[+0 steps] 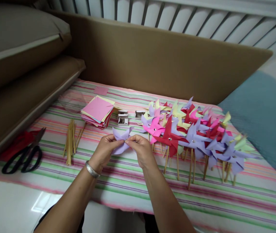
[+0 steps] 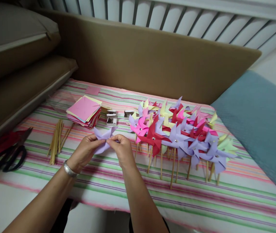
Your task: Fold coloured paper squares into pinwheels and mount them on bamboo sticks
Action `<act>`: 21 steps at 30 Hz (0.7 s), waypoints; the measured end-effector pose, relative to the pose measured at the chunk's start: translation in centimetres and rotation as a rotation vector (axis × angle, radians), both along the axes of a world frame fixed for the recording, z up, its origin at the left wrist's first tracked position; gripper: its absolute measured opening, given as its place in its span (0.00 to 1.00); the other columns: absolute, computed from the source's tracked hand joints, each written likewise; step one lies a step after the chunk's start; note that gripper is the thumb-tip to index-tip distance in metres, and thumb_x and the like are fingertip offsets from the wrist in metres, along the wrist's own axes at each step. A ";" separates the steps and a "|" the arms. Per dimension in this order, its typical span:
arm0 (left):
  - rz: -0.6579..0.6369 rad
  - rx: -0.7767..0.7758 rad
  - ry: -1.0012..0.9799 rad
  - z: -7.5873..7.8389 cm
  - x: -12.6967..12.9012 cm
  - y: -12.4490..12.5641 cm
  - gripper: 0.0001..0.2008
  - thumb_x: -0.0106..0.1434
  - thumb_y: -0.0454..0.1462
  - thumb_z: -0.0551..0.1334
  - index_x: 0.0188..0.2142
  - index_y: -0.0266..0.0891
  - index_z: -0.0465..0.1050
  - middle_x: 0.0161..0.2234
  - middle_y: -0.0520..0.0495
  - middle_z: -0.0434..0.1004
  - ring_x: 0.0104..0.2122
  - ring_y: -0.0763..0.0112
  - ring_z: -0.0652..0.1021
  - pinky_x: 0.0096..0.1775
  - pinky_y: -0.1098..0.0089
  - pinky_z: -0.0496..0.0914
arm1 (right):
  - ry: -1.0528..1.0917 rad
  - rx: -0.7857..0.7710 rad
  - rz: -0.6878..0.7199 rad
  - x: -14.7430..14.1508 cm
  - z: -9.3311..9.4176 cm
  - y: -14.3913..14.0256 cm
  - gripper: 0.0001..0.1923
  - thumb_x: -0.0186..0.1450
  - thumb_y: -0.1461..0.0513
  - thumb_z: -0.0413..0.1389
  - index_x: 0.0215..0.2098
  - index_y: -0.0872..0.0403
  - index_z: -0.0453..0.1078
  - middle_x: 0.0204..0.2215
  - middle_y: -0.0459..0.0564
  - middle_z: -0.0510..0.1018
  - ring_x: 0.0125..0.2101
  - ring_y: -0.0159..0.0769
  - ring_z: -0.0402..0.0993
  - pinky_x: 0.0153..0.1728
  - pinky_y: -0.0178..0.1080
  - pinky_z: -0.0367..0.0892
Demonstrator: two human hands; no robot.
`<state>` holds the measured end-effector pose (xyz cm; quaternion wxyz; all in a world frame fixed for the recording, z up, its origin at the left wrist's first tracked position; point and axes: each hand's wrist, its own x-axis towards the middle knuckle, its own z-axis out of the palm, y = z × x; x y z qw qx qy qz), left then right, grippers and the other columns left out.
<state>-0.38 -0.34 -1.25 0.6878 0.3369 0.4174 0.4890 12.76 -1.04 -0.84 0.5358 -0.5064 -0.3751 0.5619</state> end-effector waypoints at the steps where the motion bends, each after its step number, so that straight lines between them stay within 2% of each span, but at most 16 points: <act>1: -0.002 -0.006 -0.003 0.1 0.0 0.0 0.11 0.43 0.36 0.71 0.29 0.35 0.79 0.27 0.48 0.80 0.25 0.72 0.75 0.30 0.73 0.67 | -0.005 0.003 -0.002 0.0 0.0 0.0 0.07 0.45 0.62 0.63 0.19 0.54 0.69 0.19 0.41 0.71 0.23 0.29 0.64 0.28 0.34 0.60; 13: -0.004 -0.021 -0.024 0.0 -0.2 0.0 0.10 0.42 0.35 0.71 0.28 0.35 0.79 0.26 0.49 0.80 0.25 0.73 0.75 0.30 0.74 0.66 | -0.028 0.029 0.002 0.0 0.1 -0.1 0.06 0.46 0.62 0.63 0.20 0.54 0.69 0.20 0.42 0.72 0.24 0.30 0.65 0.29 0.34 0.60; 21: 0.020 -0.016 -0.025 -0.2 -0.1 0.0 0.10 0.42 0.35 0.71 0.27 0.36 0.78 0.25 0.49 0.80 0.24 0.73 0.75 0.29 0.74 0.66 | -0.119 0.083 -0.004 -0.3 -0.3 -0.1 0.07 0.48 0.60 0.62 0.23 0.54 0.68 0.22 0.43 0.73 0.25 0.31 0.67 0.29 0.34 0.62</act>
